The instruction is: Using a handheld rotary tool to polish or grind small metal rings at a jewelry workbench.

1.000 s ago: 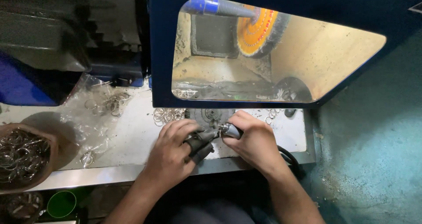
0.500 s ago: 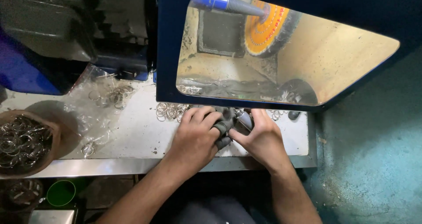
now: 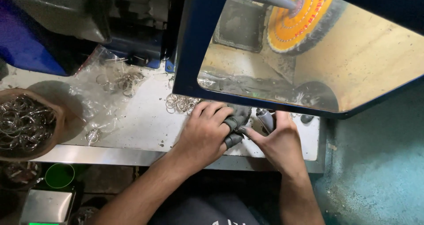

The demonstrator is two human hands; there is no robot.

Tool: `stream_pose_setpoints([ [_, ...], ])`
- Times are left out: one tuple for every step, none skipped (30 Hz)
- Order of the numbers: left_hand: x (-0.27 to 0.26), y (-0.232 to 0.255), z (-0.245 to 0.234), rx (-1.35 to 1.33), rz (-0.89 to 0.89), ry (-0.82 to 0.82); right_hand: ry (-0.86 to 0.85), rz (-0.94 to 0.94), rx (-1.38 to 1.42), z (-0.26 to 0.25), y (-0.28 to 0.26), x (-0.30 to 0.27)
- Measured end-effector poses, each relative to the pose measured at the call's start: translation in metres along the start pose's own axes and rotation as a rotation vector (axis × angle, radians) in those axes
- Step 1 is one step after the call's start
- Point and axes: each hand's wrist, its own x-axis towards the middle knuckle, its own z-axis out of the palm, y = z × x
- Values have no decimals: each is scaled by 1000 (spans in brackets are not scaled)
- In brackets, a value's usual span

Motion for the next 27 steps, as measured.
stream_pose_setpoints([
  [2,2,-4,-1,-3,-2,-3,1,-1,0,-4,-2],
  [5,3,-7,-27,-7,0,28,15,78,-1,-8,-4],
  [8,5,-10,-53,-10,1,59,28,157,-3,-12,-5],
  [7,4,-9,-65,-3,7,70,33,147,-3,-8,-8],
  [6,2,-8,-77,-11,-6,133,50,208,-3,-4,-10],
  [5,2,-5,-94,-17,-15,199,65,263,-4,1,-12],
  [6,2,-5,-112,-9,-6,213,69,247,-4,10,-10],
  [6,2,-6,-89,-11,-8,278,22,184,-3,18,-9],
  [6,2,-7,-66,-13,-9,341,-24,119,-2,26,-8],
  [4,0,-2,-74,-9,-10,345,-19,115,-4,26,-7],
  [1,-3,3,-71,-13,-3,344,-26,50,-7,27,-7],
  [-2,-5,6,-64,-21,1,338,-34,-11,-7,27,-7],
  [-2,-5,7,-67,-20,-4,337,-29,-11,-8,31,-4],
  [-3,-5,8,-61,-25,-12,310,-57,-52,-8,36,0],
  [-4,-5,8,-55,-31,-21,282,-85,-93,-9,39,3],
  [0,-2,3,-51,-35,-21,278,-89,-91,-13,37,3],
  [3,1,-2,-66,-37,-28,315,-144,-142,-17,35,3],
  [5,3,-8,-76,-46,-34,345,-205,-190,-20,31,3],
  [4,3,-8,-67,-57,-33,336,-215,-186,-18,39,2],
  [3,1,-8,-84,-44,-38,371,-210,-189,-16,47,1],
  [3,-1,-8,-100,-31,-42,406,-205,-192,-14,55,0],
  [2,-1,-8,-94,-41,-41,398,-213,-188,-11,53,-4],
  [2,-1,-8,-97,-41,-29,440,-376,-50,-7,51,-9],
  [2,-1,-7,-106,-40,-17,479,-534,90,-5,50,-14],
  [0,-2,-5,-104,-50,-16,470,-538,90,4,51,-14],
  [-1,-3,-4,-100,-47,-10,477,-639,131,11,52,-15],
  [-1,-3,-1,-95,-44,-3,483,-740,172,19,54,-15],
])
